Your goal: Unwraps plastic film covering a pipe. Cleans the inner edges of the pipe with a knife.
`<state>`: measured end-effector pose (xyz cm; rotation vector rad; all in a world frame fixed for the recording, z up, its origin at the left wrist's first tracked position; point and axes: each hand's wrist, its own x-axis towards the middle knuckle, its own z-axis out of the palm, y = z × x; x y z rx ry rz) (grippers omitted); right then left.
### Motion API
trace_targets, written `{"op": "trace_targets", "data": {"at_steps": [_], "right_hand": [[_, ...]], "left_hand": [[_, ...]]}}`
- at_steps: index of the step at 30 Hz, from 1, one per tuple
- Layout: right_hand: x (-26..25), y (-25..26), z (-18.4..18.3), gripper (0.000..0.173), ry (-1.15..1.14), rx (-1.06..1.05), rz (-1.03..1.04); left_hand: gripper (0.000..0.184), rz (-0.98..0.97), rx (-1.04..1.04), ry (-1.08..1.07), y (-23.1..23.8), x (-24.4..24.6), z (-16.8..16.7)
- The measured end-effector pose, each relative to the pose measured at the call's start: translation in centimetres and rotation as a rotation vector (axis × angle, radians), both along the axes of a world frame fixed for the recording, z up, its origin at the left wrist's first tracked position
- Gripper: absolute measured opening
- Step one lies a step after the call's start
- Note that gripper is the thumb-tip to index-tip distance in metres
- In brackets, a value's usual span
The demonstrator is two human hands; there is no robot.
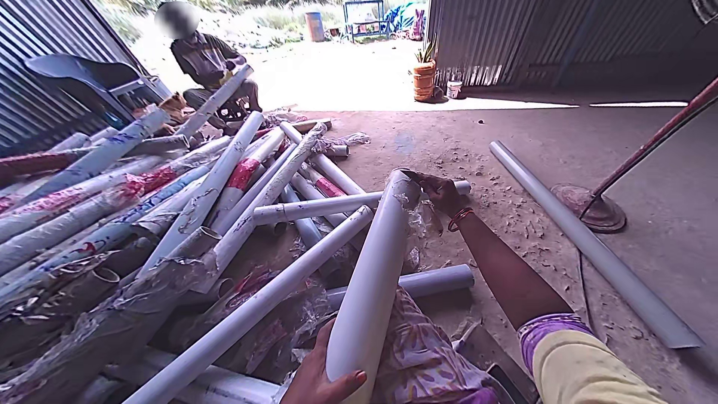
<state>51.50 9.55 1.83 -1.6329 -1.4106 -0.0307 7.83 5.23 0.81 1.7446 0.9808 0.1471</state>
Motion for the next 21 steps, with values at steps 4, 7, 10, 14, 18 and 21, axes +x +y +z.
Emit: {"op": "trace_targets", "data": {"at_steps": [4, 7, 10, 14, 18, 21], "right_hand": [[0.3, -0.6, 1.3, 0.025, 0.148, -0.106, 0.097], [-0.6, -0.9, 2.6, 0.026, 0.33, -0.108, 0.117], [-0.8, -0.2, 1.7, 0.03, 0.244, -0.033, -0.112], [-0.9, 0.1, 0.9, 0.03, 0.061, -0.057, -0.151], [-0.5, -0.2, 0.3, 0.029, 0.018, -0.05, -0.059], [-0.7, -0.1, 0.1, 0.03, -0.047, -0.071, -0.008]], "left_hand": [[0.11, -0.001, 0.009, -0.015, -0.2, -0.4, -0.3], [0.111, 0.006, -0.007, -0.015, -0.3, -0.3, 0.0], [0.11, -0.007, -0.019, -0.007, -0.4, 0.0, 0.2], [0.11, -0.01, -0.006, -0.007, -0.2, 0.1, 0.0], [0.109, -0.032, 0.021, 0.0, 0.0, 0.1, 0.1], [0.109, -0.034, 0.019, 0.001, 0.1, -0.1, -0.2]]}}
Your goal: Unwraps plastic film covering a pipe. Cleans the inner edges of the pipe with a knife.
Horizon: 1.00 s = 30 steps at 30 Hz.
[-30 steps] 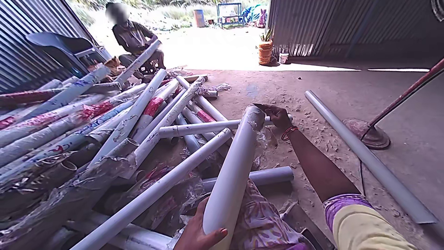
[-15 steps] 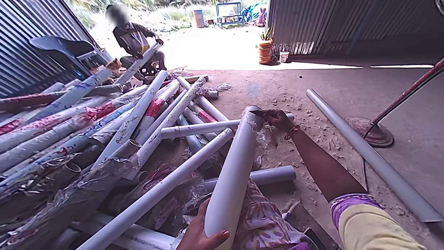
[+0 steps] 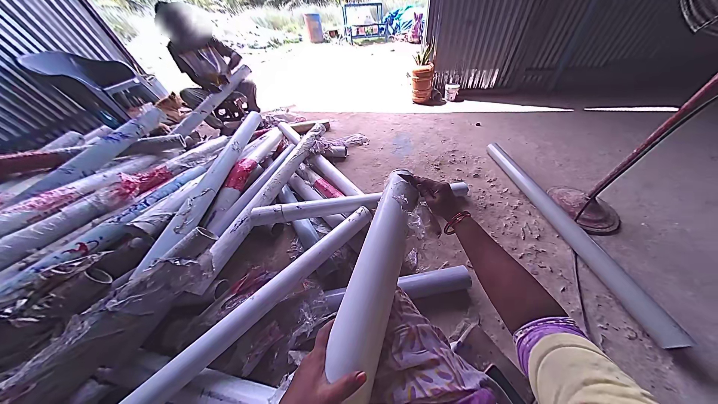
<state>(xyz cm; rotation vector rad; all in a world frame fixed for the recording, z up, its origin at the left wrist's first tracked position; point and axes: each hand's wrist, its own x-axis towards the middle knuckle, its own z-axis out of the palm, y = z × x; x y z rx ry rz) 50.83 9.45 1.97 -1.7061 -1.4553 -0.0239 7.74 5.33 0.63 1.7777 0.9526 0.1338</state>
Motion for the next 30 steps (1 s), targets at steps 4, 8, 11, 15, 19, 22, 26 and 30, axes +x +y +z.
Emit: {"op": "trace_targets", "data": {"at_steps": [4, 8, 11, 15, 19, 22, 26, 30], "right_hand": [[-0.3, -0.2, 0.3, 0.03, 0.009, -0.06, 0.095], [-0.3, -0.1, 1.5, 0.027, 0.192, -0.027, 0.115], [-0.4, 0.1, 3.2, 0.029, 0.134, -0.003, -0.036], [-0.6, 0.3, 4.4, 0.03, -0.063, -0.207, -0.1], [-0.6, 0.3, 3.7, 0.029, -0.186, -0.216, -0.048], [-0.9, -0.4, 4.0, 0.031, -0.207, -0.278, -0.027], [-1.2, -0.9, 4.7, 0.031, -0.259, -0.357, -0.006], [-1.6, -1.1, 5.4, 0.03, -0.198, -0.374, 0.175]], "left_hand": [[0.109, 0.029, -0.016, 0.001, -0.1, -0.2, 0.0], [0.107, 0.068, -0.039, 0.005, -0.5, -0.2, 0.4], [0.107, 0.073, -0.047, 0.033, -0.8, 0.1, 0.7], [0.107, 0.071, -0.032, 0.057, -0.7, 0.4, 0.8], [0.105, 0.059, 0.004, 0.065, -0.8, 0.6, 1.0], [0.106, 0.054, 0.017, 0.066, -0.9, 0.5, 0.8], [0.105, 0.05, 0.019, 0.072, -0.9, 0.3, 0.7], [0.105, 0.068, -0.008, 0.078, -1.0, 0.1, 1.0]]}}
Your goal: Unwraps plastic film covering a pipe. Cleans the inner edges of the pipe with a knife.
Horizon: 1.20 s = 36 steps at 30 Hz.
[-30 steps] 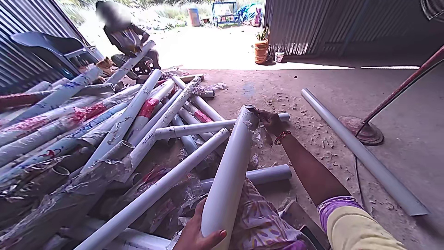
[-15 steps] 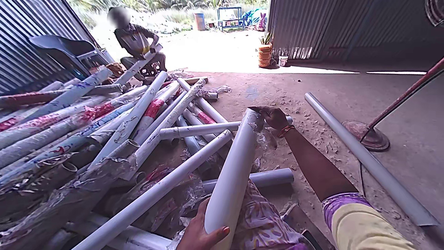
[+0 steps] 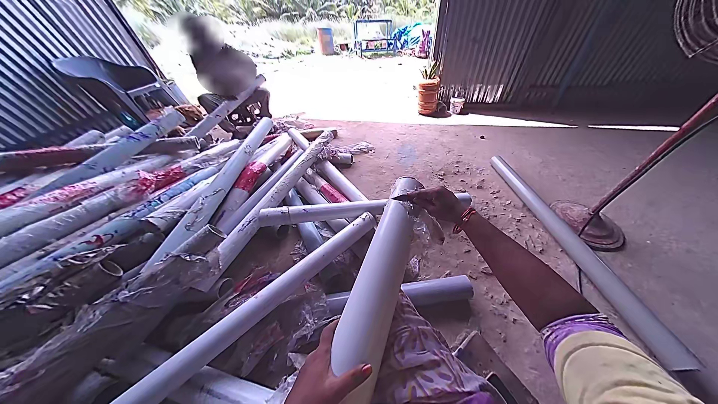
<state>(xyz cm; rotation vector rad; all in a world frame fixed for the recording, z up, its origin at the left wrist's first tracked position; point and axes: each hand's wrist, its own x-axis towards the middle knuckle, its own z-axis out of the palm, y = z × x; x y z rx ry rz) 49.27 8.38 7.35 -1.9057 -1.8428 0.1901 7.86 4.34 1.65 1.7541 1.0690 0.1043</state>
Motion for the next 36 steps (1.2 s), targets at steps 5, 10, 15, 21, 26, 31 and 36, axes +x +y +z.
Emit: {"op": "trace_targets", "data": {"at_steps": [5, 10, 15, 21, 26, 31, 36], "right_hand": [[0.7, 2.0, 2.3, 0.029, 0.071, 0.279, -0.098], [1.1, 3.3, 3.3, 0.033, -0.171, -0.159, -0.213], [0.4, 2.3, 2.4, 0.032, -0.218, -0.123, -0.163], [1.9, 1.2, 1.8, 0.029, -0.296, -0.069, -0.01], [2.1, 0.5, 2.0, 0.03, -0.241, -0.102, 0.033], [-0.3, -0.2, 1.7, 0.028, -0.217, -0.101, 0.127], [0.3, 1.2, 2.1, 0.03, -0.045, 0.06, -0.031]], "left_hand": [[0.108, -0.006, 0.022, 0.022, -0.3, 0.3, 0.0], [0.11, -0.011, 0.037, 0.032, -0.3, 0.5, -0.1], [0.11, -0.011, 0.027, 0.048, -0.3, 0.6, 0.2], [0.11, -0.06, 0.043, 0.051, -0.4, 0.3, 0.2], [0.111, -0.047, 0.055, 0.047, -0.9, 0.3, 0.0], [0.109, -0.02, 0.033, 0.085, -0.7, 0.6, 0.5], [0.11, -0.017, 0.055, 0.072, -0.7, 0.6, 0.5]]}}
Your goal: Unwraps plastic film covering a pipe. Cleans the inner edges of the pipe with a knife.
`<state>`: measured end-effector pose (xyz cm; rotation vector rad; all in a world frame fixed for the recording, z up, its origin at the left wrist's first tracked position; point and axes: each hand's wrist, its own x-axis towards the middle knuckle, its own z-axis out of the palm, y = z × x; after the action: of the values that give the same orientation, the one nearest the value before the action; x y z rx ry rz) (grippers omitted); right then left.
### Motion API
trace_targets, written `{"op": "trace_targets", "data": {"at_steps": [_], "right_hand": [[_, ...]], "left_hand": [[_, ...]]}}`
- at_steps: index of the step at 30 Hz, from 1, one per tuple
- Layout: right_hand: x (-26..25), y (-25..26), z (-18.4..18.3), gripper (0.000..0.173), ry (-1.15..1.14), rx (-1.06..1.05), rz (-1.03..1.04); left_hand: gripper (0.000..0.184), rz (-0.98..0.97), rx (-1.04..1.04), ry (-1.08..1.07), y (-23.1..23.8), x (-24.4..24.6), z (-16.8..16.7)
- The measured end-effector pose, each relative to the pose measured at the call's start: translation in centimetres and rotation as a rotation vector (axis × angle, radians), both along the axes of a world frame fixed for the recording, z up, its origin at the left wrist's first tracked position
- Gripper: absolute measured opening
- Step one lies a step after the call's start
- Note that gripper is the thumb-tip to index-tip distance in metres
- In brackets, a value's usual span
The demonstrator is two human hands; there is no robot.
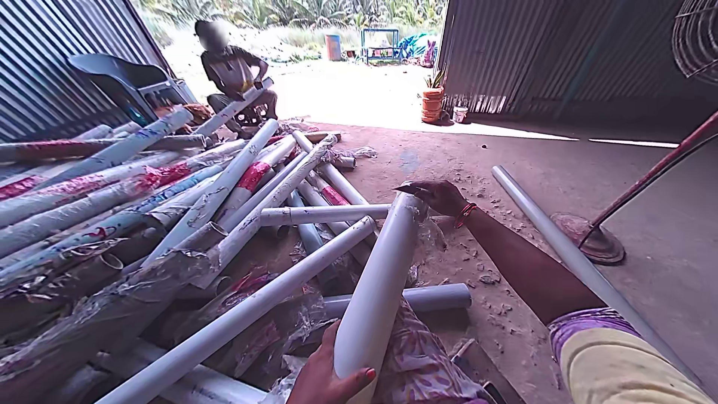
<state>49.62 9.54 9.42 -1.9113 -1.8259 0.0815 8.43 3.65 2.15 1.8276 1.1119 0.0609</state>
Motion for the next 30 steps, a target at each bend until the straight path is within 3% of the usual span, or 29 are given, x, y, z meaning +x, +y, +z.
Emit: {"op": "trace_targets", "data": {"at_steps": [7, 15, 20, 22, 30], "right_hand": [[0.1, 0.9, 1.4, 0.032, -0.156, -0.229, -0.1], [-1.6, -1.0, 0.7, 0.03, -0.197, -0.224, 0.106], [-0.5, -0.2, 0.4, 0.031, -0.128, -0.028, -0.08], [-0.1, 0.2, 0.3, 0.033, -0.151, -0.081, -0.167], [-0.9, -0.9, -0.9, 0.035, -0.21, -0.114, -0.078]], "left_hand": [[0.109, -0.013, -0.018, 0.003, 0.1, 0.0, 0.1], [0.109, -0.011, -0.026, -0.037, 0.6, -0.3, -0.4], [0.11, -0.004, -0.028, -0.035, 0.5, -0.2, -0.3], [0.11, -0.007, -0.029, -0.036, 0.5, 0.0, -0.3], [0.111, -0.014, -0.006, -0.033, 0.2, -0.1, -0.5]]}}
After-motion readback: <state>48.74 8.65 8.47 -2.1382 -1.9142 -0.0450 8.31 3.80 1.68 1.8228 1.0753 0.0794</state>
